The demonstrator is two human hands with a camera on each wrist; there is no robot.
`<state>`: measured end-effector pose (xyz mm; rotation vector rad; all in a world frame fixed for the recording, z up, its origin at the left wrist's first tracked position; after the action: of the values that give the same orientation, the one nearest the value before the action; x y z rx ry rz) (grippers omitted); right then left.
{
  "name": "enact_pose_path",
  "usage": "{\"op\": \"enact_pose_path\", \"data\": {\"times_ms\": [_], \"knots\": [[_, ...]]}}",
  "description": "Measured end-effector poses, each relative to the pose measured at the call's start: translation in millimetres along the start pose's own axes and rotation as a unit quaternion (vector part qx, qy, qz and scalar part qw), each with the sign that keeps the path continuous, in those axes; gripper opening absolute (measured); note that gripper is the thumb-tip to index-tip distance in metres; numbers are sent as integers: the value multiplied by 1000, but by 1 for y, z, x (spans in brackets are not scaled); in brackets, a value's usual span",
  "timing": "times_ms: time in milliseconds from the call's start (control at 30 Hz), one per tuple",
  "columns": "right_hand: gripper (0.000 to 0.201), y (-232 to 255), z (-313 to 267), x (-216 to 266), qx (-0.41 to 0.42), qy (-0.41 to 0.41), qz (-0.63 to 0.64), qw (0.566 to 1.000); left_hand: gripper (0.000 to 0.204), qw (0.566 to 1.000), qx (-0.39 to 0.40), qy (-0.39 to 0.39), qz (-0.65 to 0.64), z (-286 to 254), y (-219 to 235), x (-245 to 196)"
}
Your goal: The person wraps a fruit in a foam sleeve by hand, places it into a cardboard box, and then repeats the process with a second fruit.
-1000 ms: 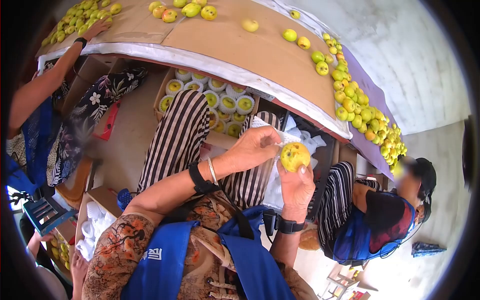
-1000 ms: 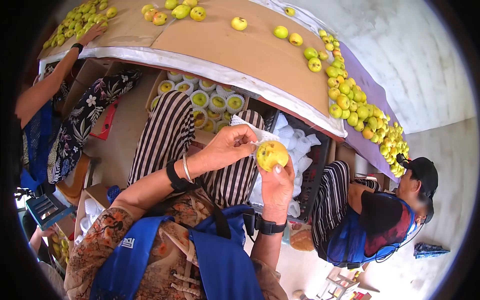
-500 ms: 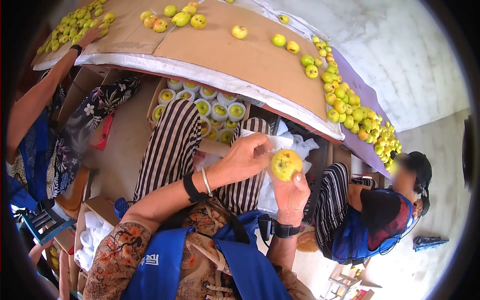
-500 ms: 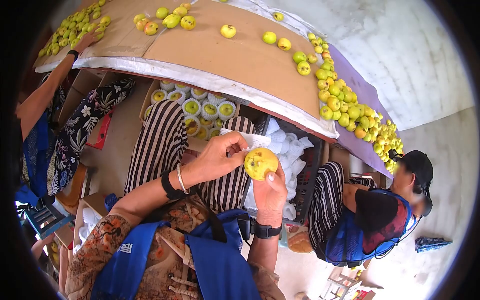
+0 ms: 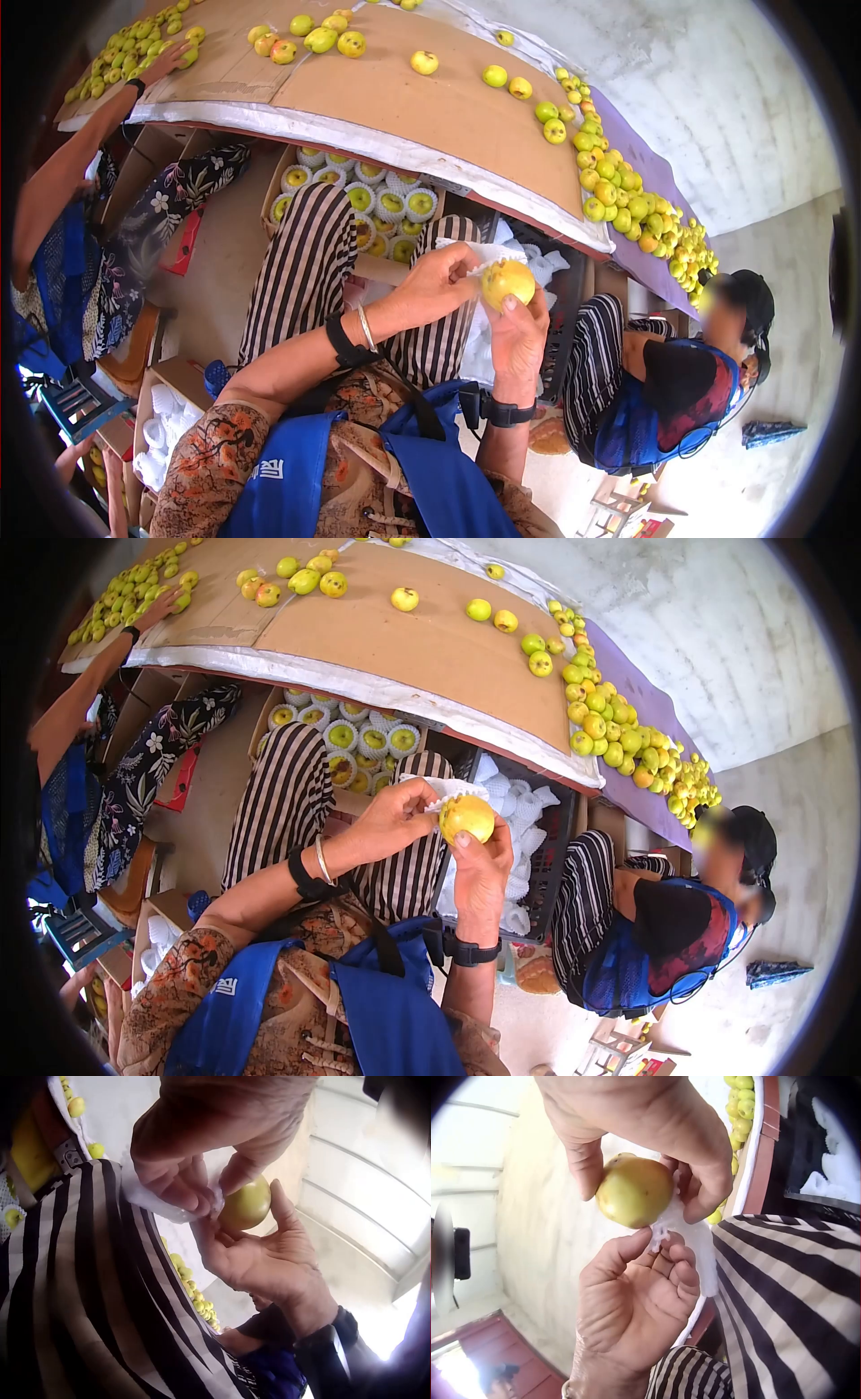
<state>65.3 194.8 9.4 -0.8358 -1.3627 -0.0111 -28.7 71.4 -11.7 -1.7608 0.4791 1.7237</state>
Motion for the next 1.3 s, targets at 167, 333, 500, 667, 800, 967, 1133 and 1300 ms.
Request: {"op": "enact_pose_path", "data": {"times_ms": [167, 333, 500, 667, 800, 967, 1133, 1300], "knots": [[76, -9, -2, 9, -26, 84, -146, 985, 10, 1000, -17, -12, 17, -5, 5, -12], [78, -13, -2, 15, -51, 115, -189, 974, 14, 992, -44, -64, 101, -7, 2, -16], [79, -7, 3, 11, -48, 120, -179, 975, 15, 989, -58, -94, 102, -9, 2, -23], [88, -16, -3, 16, -28, 156, -313, 937, 14, 987, -86, -104, 91, -8, 9, -29], [96, -19, 0, 21, -42, 184, -319, 929, 13, 1000, -19, 2, -1, -7, 0, -10], [103, -22, -2, 29, -42, 211, -401, 891, 18, 996, -19, -73, 49, -5, 3, -15], [104, -40, -10, 36, -43, 255, -522, 813, 24, 998, -30, -49, -1, -6, 1, -18], [101, -57, -13, 39, 13, 305, -629, 715, 47, 986, -12, 21, 162, -8, 1, -27]]}}
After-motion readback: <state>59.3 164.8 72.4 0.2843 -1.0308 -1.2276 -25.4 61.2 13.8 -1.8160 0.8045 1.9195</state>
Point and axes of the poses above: each hand's wrist, its own z-axis towards the middle knuckle, its own y-axis out of the back of the hand, x = y × z, the point moved 6 cm from there along z, towards the middle knuckle, and after that the axes turned 5 degrees about y, right-handed, at the moved point
